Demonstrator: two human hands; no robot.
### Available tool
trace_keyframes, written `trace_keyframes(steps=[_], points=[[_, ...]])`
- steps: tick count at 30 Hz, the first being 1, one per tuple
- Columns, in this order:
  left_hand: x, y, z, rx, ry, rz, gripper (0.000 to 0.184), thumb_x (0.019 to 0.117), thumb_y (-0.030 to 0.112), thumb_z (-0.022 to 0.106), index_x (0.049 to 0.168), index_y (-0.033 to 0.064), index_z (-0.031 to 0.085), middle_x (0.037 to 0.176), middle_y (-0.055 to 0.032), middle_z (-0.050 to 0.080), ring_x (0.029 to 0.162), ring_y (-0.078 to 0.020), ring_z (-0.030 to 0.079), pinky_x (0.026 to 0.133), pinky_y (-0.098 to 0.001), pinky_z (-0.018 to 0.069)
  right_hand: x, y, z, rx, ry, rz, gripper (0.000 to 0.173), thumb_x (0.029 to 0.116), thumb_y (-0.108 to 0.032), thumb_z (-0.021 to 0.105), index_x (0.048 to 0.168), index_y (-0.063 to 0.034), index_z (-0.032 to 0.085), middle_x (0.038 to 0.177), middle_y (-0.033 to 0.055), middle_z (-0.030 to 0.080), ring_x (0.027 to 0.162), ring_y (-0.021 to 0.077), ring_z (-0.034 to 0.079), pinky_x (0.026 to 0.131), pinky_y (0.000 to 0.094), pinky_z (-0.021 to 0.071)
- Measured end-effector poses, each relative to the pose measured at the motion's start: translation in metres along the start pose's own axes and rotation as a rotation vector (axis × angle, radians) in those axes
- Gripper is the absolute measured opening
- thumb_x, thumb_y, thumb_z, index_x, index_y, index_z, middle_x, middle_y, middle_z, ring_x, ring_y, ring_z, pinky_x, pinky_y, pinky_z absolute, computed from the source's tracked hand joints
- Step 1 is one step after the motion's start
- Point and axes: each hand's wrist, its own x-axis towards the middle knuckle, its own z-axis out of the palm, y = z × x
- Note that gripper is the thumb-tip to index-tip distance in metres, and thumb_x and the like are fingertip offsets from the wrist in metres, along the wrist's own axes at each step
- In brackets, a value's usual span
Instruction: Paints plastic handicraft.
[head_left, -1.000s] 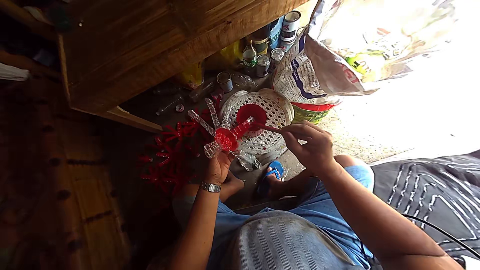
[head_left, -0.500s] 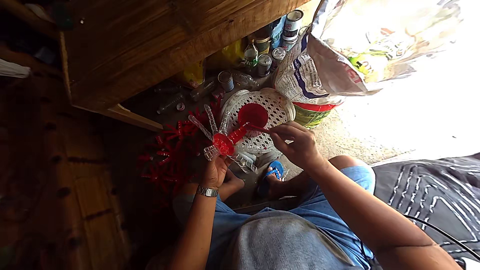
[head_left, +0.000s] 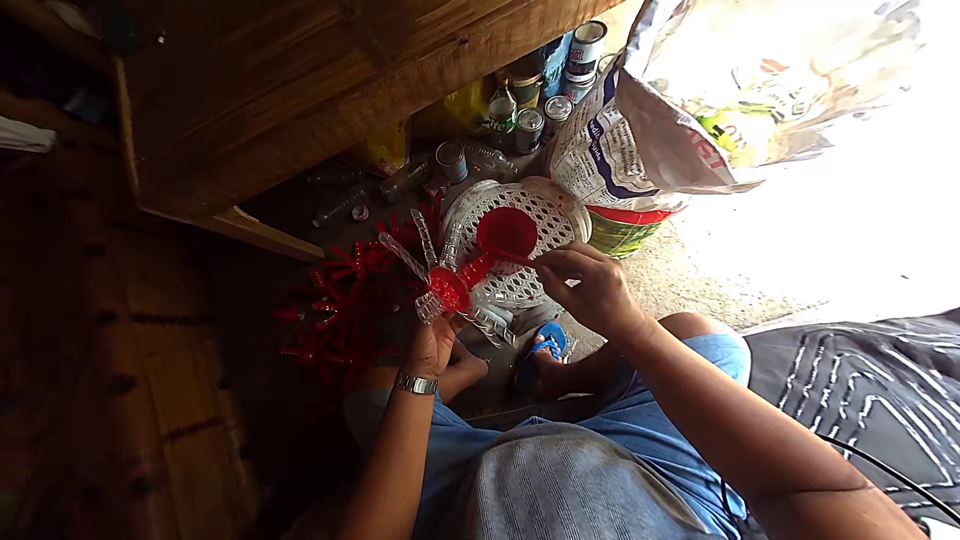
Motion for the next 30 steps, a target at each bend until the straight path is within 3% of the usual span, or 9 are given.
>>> trace_keyframes(steps=[4,13,15,19,30], points=[[-0.002,0.002,0.001,0.014,-0.017,0.009,0.043,0.0897,0.036,0.075,0.117,0.0081,0.058,0.105,-0.0103,0.071,0.092,-0.0223,0.072,0.08,-0.0399,0.062,-0.004,-0.005,-0.007,-0.003,0.024,-0.017,0.014,0.0925,-0.011,0.066,0.094,-0.0006,0.076,0.087,0.0068,0.069,0.076,0.0065,0.065,0.068,0.0197,0.0569],[-0.002,0.001,0.003,0.011,-0.004,0.013,0.037,0.0934,0.033,0.07,0.117,0.0069,0.059,0.106,-0.0118,0.071,0.094,-0.0237,0.072,0.082,-0.0418,0.0616,0.004,-0.005,-0.004,-0.016,0.003,0.013,0.015,0.0938,-0.013,0.067,0.098,-0.0022,0.077,0.091,0.0062,0.07,0.08,0.0068,0.067,0.074,0.0206,0.0585],[-0.002,0.002,0.003,0.013,-0.006,0.015,0.035,0.0949,0.033,0.068,0.117,0.0073,0.058,0.105,-0.0116,0.071,0.094,-0.0236,0.072,0.082,-0.0416,0.0614,-0.001,-0.006,-0.005,0.0,-0.002,0.001,0.014,0.0933,-0.013,0.067,0.096,-0.0015,0.076,0.089,0.0063,0.069,0.077,0.0063,0.066,0.07,0.0203,0.058],[-0.001,0.002,0.002,0.017,-0.01,0.015,0.037,0.0942,0.034,0.069,0.118,0.0089,0.058,0.106,-0.0109,0.07,0.092,-0.0225,0.072,0.08,-0.0403,0.0618,-0.005,-0.011,-0.014,0.0,0.04,-0.028,0.013,0.0927,-0.01,0.067,0.093,0.0,0.076,0.087,0.0068,0.07,0.077,0.006,0.066,0.069,0.0198,0.0583],[-0.009,0.006,-0.003,-0.024,-0.032,0.037,0.041,0.0915,0.036,0.073,0.117,0.0072,0.059,0.105,-0.0118,0.072,0.092,-0.0223,0.073,0.081,-0.0389,0.062,0.002,-0.007,-0.013,-0.022,0.085,-0.009,0.016,0.0948,-0.013,0.067,0.1,-0.0008,0.077,0.091,0.0068,0.07,0.078,0.006,0.067,0.07,0.0202,0.0584]])
